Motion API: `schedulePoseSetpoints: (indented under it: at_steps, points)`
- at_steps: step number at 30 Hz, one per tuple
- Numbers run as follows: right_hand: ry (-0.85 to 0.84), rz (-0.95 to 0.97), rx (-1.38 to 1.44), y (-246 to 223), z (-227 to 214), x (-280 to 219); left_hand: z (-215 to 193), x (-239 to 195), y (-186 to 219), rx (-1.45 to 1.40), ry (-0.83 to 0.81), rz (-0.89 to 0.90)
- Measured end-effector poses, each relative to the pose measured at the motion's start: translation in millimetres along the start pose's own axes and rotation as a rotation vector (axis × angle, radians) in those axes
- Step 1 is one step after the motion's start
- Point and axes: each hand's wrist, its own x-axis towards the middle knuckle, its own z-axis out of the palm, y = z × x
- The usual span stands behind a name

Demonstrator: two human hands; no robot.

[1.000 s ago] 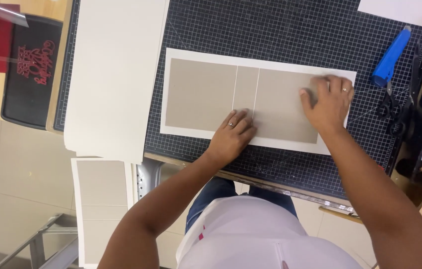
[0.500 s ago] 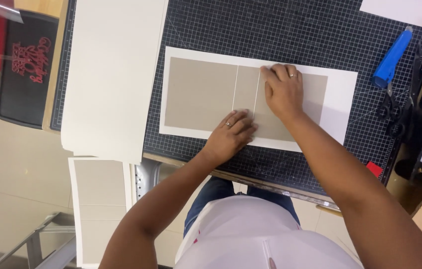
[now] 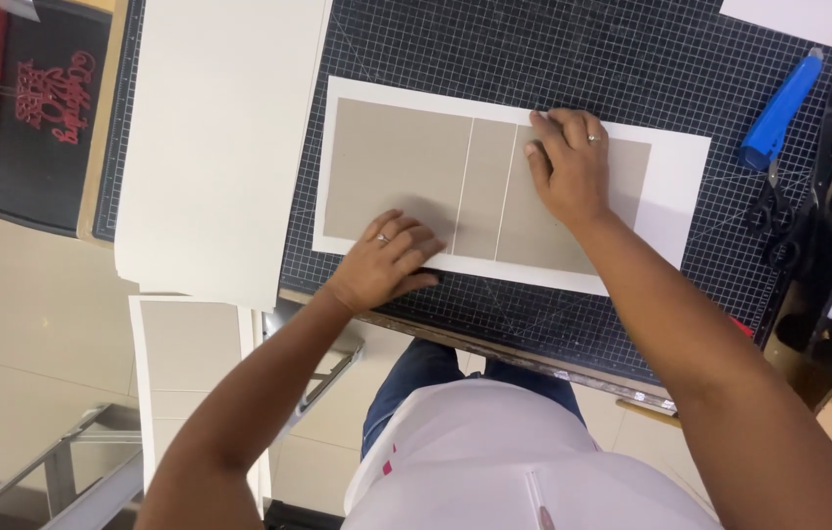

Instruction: Applying glue to cardboard pieces with a roller and adhering them to a large white sheet, then smoothing with a squeegee.

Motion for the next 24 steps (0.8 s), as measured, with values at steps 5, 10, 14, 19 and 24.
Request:
schedulePoseSetpoints:
  at_steps: [5, 10, 14, 19, 24]
  points:
    - [-0.043, -0.038, -0.007, -9.7, -0.3, -10.4, -41.3, -19.0, 1.7, 0.011, -0.183, -0.055]
    - [-0.059, -0.064, -0.047, -35.5, 1.7, -28.6, -48.0, -43.6, 19.6, 0.061, -0.299, -0.112]
    - [-0.035, -0.076, -0.022, -60.6, -23.3, -43.3, -39.5, -72.4, 29.2, 0.119, -0.37, -0.104]
    - [-0.067, -0.008, 0.019, -50.8, -94.9, -113.0, -59.7, -89.9, 5.8, 0.065, -0.338, -0.178]
    - [-0.05, 0.833, -0.068, -18.9, -151.8, -190.2, -101.7, -93.6, 2.9, 0.039, -0.216, -0.493]
